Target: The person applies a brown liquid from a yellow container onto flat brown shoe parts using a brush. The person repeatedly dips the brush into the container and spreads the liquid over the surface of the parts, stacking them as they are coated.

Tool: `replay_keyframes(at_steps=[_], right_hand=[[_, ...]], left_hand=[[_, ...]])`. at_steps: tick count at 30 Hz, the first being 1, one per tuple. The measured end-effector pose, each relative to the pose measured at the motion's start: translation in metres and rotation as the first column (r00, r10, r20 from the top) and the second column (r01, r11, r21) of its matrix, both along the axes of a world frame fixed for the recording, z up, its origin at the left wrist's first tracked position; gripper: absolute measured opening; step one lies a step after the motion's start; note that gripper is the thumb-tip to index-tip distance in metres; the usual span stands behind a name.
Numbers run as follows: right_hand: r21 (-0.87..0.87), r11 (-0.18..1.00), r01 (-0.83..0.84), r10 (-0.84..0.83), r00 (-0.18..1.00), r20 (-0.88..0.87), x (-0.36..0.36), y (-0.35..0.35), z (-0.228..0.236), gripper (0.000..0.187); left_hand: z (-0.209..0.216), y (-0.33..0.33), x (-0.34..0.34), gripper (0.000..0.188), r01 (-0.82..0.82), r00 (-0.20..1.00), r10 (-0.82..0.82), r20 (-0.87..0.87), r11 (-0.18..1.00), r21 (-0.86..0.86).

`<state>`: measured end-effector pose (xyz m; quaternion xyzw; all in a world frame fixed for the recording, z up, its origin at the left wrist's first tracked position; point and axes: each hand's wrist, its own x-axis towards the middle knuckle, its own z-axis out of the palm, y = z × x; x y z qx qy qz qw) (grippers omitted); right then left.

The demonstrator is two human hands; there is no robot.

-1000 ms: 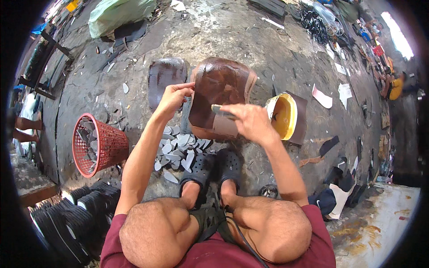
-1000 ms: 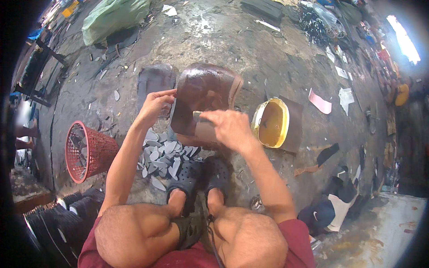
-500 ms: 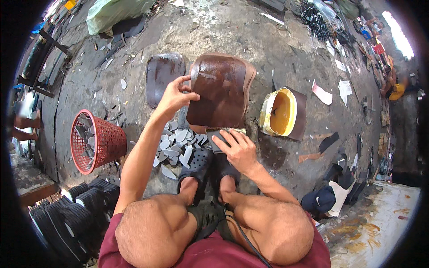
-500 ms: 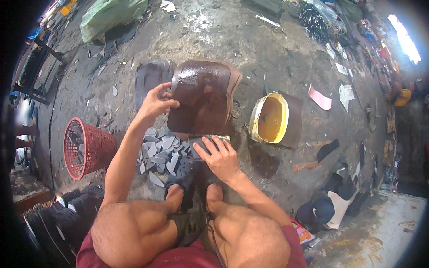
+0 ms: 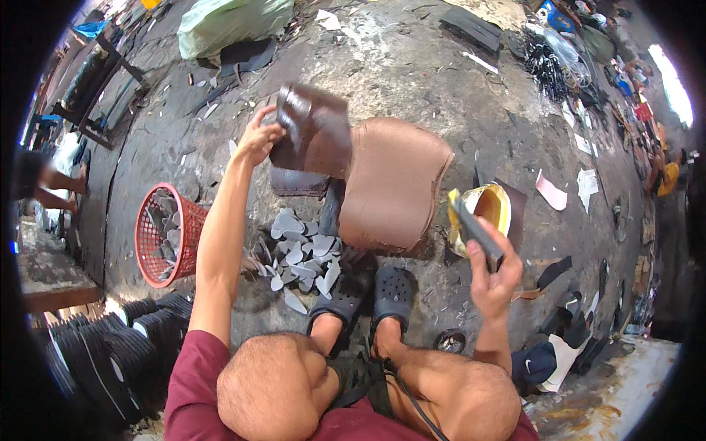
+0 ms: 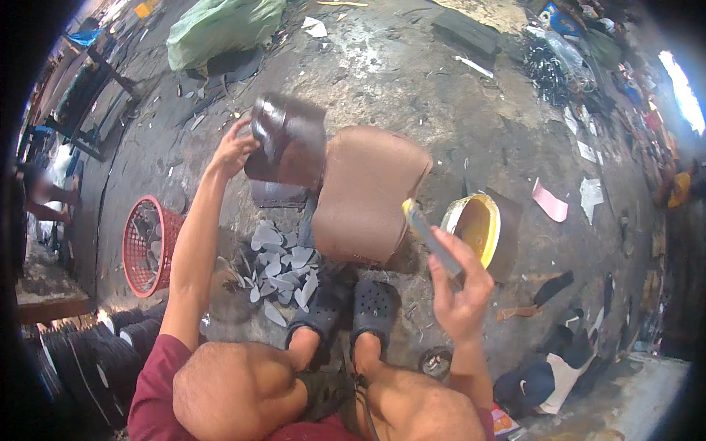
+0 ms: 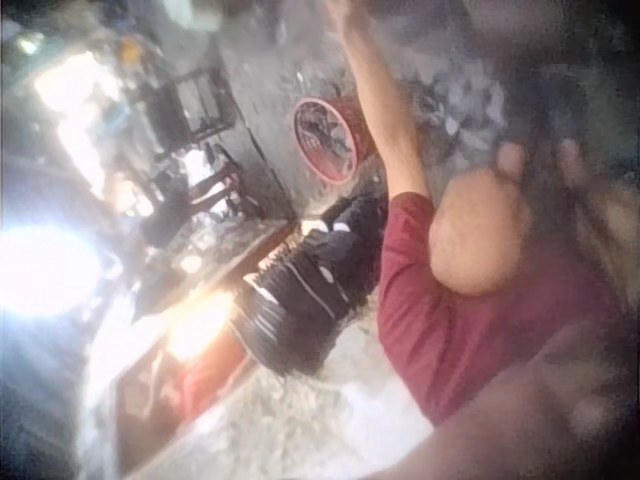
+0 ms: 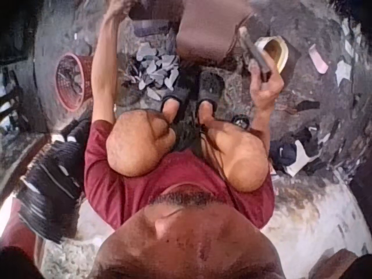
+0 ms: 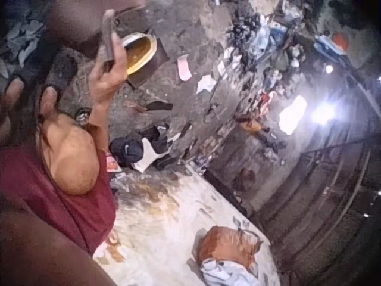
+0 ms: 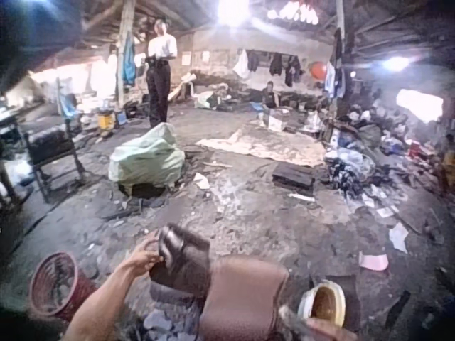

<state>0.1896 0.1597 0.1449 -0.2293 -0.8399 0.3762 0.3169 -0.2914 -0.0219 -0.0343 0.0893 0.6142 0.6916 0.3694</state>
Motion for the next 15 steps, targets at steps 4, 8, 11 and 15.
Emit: replay_keyframes(at_steps=[4, 8, 11, 15], right_hand=[[0.060, 0.996, 0.072, -0.071, 0.997, -0.014, -0.004, 0.026, -0.003, 0.031], [0.085, 0.990, 0.113, -0.114, 0.993, 0.005, -0.010, 0.034, -0.004, 0.031], [-0.026, 0.990, 0.141, -0.141, 0.990, 0.006, -0.025, 0.035, -0.005, 0.033], [-0.098, 0.982, 0.163, -0.159, 0.986, 0.048, -0.053, 0.054, -0.016, 0.043]], left_hand=[[-0.058, 0.001, -0.001, 0.071, -0.047, 0.999, 0.049, 0.001, 0.956, -0.289], [-0.067, -0.002, -0.003, 0.076, -0.075, 0.995, 0.034, -0.098, 0.885, -0.460], [-0.079, -0.013, -0.009, 0.080, -0.076, 0.906, -0.209, -0.368, 0.776, -0.626], [-0.061, -0.003, 0.037, 0.083, -0.592, 0.450, -0.555, -0.699, 0.401, -0.699]])
